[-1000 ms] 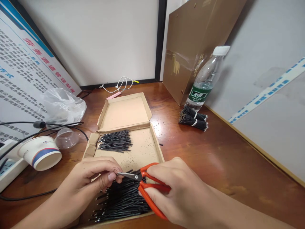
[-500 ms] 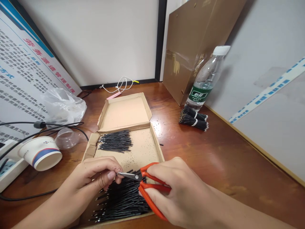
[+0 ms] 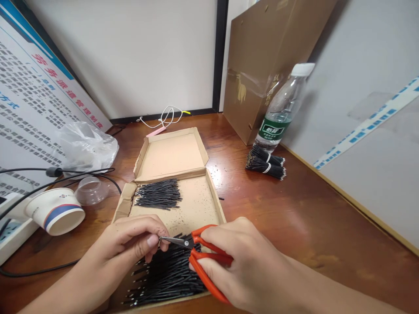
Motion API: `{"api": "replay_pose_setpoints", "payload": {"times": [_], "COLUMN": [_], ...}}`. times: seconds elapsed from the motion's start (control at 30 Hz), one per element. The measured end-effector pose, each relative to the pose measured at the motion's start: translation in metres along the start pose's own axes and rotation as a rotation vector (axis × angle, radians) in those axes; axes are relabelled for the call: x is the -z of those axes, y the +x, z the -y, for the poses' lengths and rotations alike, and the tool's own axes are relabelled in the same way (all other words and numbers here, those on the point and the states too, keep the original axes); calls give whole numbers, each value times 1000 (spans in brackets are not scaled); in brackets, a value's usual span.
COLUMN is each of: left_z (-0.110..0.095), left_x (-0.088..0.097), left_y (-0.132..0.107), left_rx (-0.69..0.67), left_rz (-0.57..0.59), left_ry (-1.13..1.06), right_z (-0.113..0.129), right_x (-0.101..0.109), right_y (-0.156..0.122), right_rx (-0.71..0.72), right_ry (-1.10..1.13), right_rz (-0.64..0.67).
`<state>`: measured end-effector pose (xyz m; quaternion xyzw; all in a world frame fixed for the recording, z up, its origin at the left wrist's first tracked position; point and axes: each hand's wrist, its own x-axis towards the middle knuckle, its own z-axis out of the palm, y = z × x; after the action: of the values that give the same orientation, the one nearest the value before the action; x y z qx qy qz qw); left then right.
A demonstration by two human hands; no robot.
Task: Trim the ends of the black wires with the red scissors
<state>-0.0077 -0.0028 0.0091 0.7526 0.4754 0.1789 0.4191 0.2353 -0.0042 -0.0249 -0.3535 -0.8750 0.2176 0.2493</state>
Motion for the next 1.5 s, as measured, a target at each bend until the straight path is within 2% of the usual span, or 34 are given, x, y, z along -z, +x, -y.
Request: {"api": "replay_pose_setpoints", "payload": {"times": [0.53, 0.83, 1.07, 1.3, 1.5], "left_z": [2, 0, 1, -1, -1], "left_x": [-1, 0, 1, 1, 0], "left_y": [-2, -1, -3, -2, -2], "left_rx": [23, -32, -28, -54, -21], "left_rz": [9, -1, -2, -5, 18], "left_ry": [-51, -40, -48, -18, -5], "right_z": [0, -2, 1, 0, -1], "right_x": [-1, -1, 1, 1, 1], "right_y": [-1, 0, -2, 0, 1], "right_rx": [-62, 33, -34, -14, 17], "right_ry": [18, 9, -15, 8, 13], "right_rz": [41, -40, 0, 22, 4]}}
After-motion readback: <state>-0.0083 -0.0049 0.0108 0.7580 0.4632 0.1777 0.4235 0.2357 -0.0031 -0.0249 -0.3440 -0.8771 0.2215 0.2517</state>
